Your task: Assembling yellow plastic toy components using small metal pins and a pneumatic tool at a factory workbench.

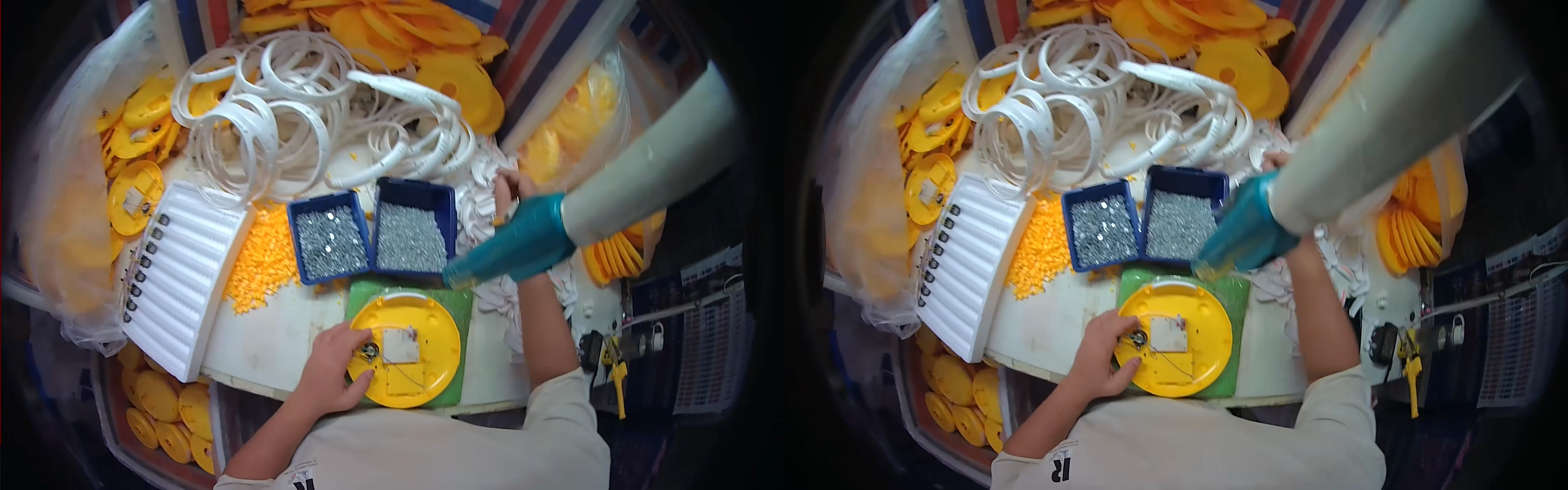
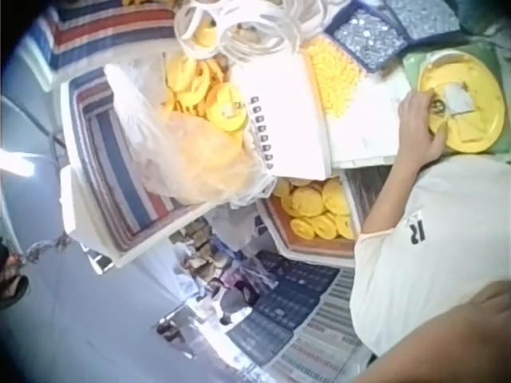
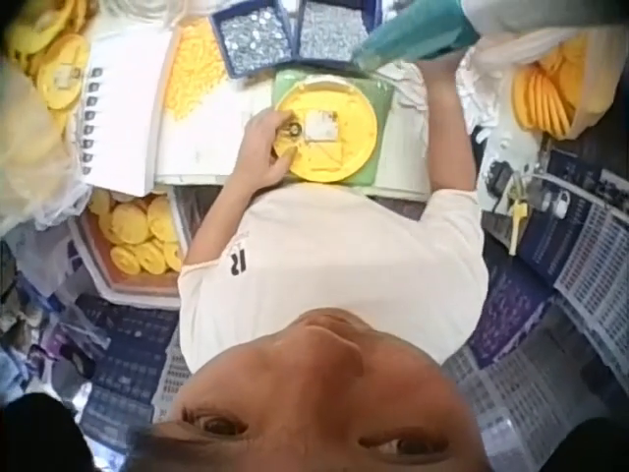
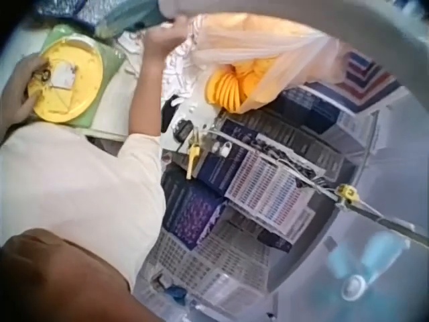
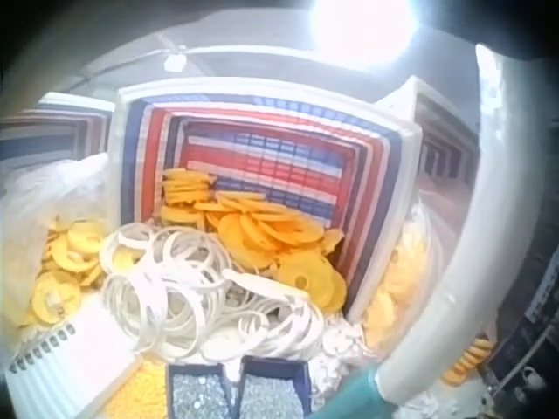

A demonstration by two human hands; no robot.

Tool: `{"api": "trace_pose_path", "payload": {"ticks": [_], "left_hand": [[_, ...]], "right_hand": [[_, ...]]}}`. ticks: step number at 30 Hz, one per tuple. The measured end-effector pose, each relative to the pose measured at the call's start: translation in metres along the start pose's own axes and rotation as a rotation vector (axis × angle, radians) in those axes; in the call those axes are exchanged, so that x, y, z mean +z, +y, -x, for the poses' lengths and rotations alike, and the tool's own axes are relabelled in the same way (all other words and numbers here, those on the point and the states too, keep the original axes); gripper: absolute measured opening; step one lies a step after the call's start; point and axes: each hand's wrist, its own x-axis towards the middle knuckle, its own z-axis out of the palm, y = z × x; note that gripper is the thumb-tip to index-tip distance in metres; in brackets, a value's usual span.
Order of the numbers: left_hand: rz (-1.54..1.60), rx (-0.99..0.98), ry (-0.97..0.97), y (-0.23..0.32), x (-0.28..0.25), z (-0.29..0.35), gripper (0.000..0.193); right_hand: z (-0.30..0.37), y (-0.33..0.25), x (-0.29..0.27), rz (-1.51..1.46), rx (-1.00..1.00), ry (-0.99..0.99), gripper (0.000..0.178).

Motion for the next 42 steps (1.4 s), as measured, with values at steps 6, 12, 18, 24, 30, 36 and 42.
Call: {"api": "trace_pose_path", "payload": {"ticks": [6, 12, 18, 24, 30, 36, 42], "left_hand": [[0.006, -0.054, 0.014, -0.001, -0.008, 0.006, 0.064], [0.071, -0.027, -0.021, 0.003, -0.004, -0.001, 0.062], [0.129, -0.06, -0.002, 0.001, -0.01, 0.006, 0.064], [0.305, -0.045, 0.367, -0.022, -0.028, -0.015, 0.061], [1.392, -0.124, 0.396, -0.015, -0.106, -0.117, 0.065], [1.156, -0.353, 0.301, -0.017, -0.121, -0.085, 0.062], [1.418, -0.509, 0.461, -0.012, -0.097, -0.026, 0.063]], "right_hand": [[-0.163, 0.027, 0.029, 0.882, 0.017, 0.25, 0.047], [-0.221, 0.07, 0.01, 0.494, 0.082, 0.318, 0.041], [-0.174, -0.071, 0.103, 0.342, -0.334, 0.22, 0.021], [-0.092, -0.127, 0.103, 0.847, -1.31, -0.148, 0.023], [-0.029, -0.098, 0.117, 0.695, -1.4, -0.648, 0.025], [-0.044, -0.084, 0.12, 0.708, -1.244, -0.527, 0.053], [-0.124, -0.039, 0.103, 1.156, -0.77, -0.302, 0.035]]}}
